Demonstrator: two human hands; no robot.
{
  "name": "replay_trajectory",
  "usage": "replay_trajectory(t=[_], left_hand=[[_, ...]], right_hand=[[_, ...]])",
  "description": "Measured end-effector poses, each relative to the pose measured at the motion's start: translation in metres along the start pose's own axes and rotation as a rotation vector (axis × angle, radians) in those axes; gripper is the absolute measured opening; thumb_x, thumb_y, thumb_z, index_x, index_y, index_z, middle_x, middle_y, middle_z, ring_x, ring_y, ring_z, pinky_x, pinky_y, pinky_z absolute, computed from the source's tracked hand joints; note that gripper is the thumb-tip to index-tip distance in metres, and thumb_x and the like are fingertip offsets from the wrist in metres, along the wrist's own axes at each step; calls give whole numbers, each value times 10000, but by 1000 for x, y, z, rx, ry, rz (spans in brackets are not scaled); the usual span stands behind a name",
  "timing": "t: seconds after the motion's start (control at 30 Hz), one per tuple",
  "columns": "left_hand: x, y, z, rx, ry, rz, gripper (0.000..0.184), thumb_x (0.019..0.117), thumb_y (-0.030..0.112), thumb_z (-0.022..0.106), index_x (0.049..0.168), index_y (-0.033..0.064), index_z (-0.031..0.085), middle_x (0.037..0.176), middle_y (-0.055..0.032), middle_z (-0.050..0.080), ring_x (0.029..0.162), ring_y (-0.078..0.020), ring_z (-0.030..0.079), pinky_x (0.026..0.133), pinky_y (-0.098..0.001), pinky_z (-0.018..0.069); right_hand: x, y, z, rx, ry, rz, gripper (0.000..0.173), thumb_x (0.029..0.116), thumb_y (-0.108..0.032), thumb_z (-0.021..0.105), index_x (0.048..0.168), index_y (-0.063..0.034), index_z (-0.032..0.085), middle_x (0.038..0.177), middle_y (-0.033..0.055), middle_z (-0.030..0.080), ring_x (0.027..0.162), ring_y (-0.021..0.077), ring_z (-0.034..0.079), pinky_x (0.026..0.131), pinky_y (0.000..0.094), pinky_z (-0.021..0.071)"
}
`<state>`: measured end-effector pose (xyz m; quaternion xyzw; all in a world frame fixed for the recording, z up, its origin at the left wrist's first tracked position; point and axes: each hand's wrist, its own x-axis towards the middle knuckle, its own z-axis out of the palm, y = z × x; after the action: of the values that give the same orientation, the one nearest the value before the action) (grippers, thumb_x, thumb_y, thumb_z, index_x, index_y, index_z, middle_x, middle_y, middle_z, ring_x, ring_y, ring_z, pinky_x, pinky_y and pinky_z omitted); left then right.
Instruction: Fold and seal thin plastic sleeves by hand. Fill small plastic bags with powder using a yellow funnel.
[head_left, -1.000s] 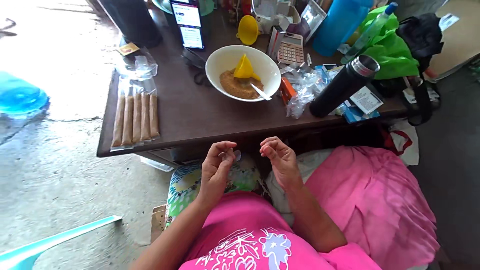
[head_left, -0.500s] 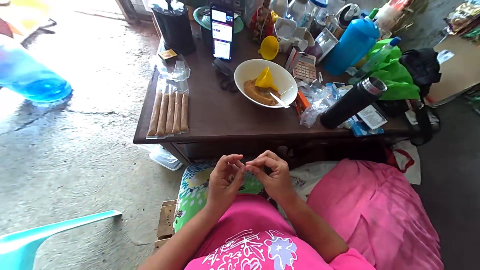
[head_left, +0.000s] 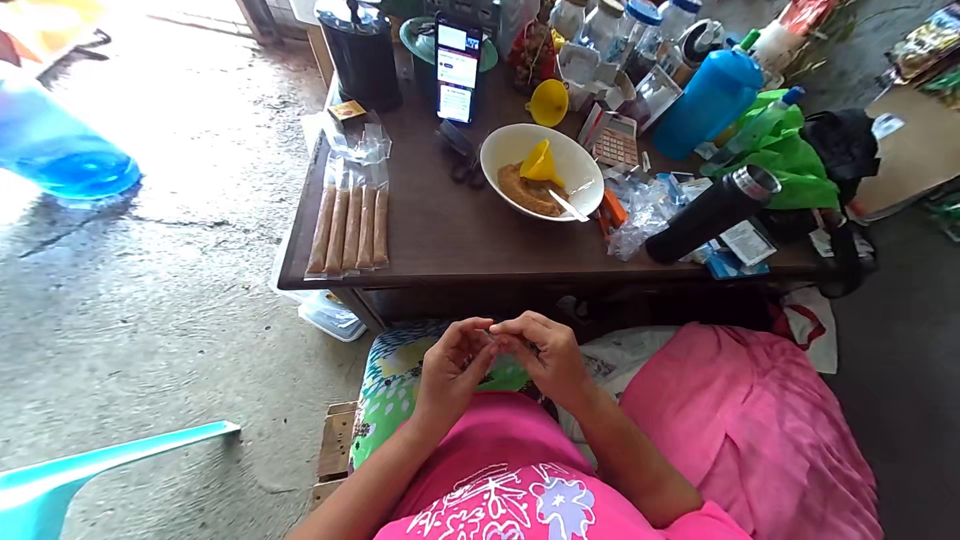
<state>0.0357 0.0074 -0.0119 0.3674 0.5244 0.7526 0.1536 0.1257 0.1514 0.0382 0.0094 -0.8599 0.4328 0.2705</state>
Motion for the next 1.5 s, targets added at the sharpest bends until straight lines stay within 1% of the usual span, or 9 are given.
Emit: replay_trajectory(t=[0.27, 0.5, 0.7, 0.87, 0.93, 0.97, 1.03, 1.27, 1.5], left_hand=[[-3, -3, -1, 32, -17, -9, 185, 953, 75, 697, 1121, -3, 687, 1009, 5, 701, 872, -56, 692, 806, -243, 610], [1, 0, -3, 22, 14, -26, 293, 957, 38, 668, 1236, -33, 613, 955, 39, 709, 821, -34, 680, 752, -219, 593], [-2, -4, 0, 14, -10, -33, 222, 954, 51, 684, 1165, -15, 666, 1013, 10, 718, 844, -47, 692, 770, -226, 603], [-3, -2, 2, 9, -33, -41, 242, 961, 59, 682, 1188, -17, 651, 1059, -1, 724, 866, -54, 697, 781, -234, 606], [-2, -1, 3, 8, -31, -40, 286, 958, 60, 683, 1225, -23, 625, 1021, 21, 721, 852, -44, 691, 774, -229, 601], [-2, 1, 3, 9, -30, -45, 322, 961, 62, 679, 1260, -26, 597, 988, 37, 711, 836, -39, 685, 765, -227, 598], [-2, 2, 3, 10, -20, -58, 353, 964, 58, 673, 1293, -19, 571, 957, 48, 704, 821, -35, 683, 755, -222, 600], [-2, 1, 6, 37, -9, -52, 436, 965, 73, 682, 1360, -3, 514, 954, 48, 702, 821, -39, 682, 770, -226, 598], [-3, -1, 8, 43, -29, -37, 436, 964, 84, 690, 1357, 6, 519, 962, 59, 704, 830, -32, 681, 773, -219, 596]], right_hand=[[2, 6, 4, -182, 83, -78, 333, 994, -197, 659, 756, 35, 653, 688, 88, 580, 619, 61, 540, 581, 145, 449], [4, 5, -9, 58, -127, 21, 176, 996, -59, 616, 1047, 66, 729, 938, 133, 707, 793, 71, 681, 755, 175, 575], [3, 8, -10, -39, -72, 16, 219, 993, -149, 660, 925, 47, 728, 846, 108, 683, 712, 37, 631, 669, 132, 532], [-2, 11, -3, -177, -6, -10, 362, 1029, -224, 612, 771, 23, 669, 698, 90, 600, 638, 88, 565, 600, 185, 466], [-2, 11, -7, -98, -32, 24, 265, 1016, -185, 627, 905, 35, 725, 787, 95, 663, 682, 69, 600, 649, 172, 502], [-1, 11, -9, -44, -53, 39, 212, 1004, -141, 637, 1044, 42, 738, 896, 110, 705, 716, 64, 626, 679, 177, 534], [-1, 12, -15, 37, -70, 64, 314, 982, -86, 657, 1276, 23, 672, 1113, 130, 708, 769, 61, 640, 713, 200, 556], [-2, 14, -28, 92, -31, 212, 383, 954, -266, 713, 1251, -25, 705, 1162, 86, 685, 878, 65, 648, 744, 222, 562], [0, 14, -20, 234, -177, 399, 409, 1047, -282, 559, 1336, -8, 649, 1163, 95, 679, 915, 67, 655, 793, 225, 560]])
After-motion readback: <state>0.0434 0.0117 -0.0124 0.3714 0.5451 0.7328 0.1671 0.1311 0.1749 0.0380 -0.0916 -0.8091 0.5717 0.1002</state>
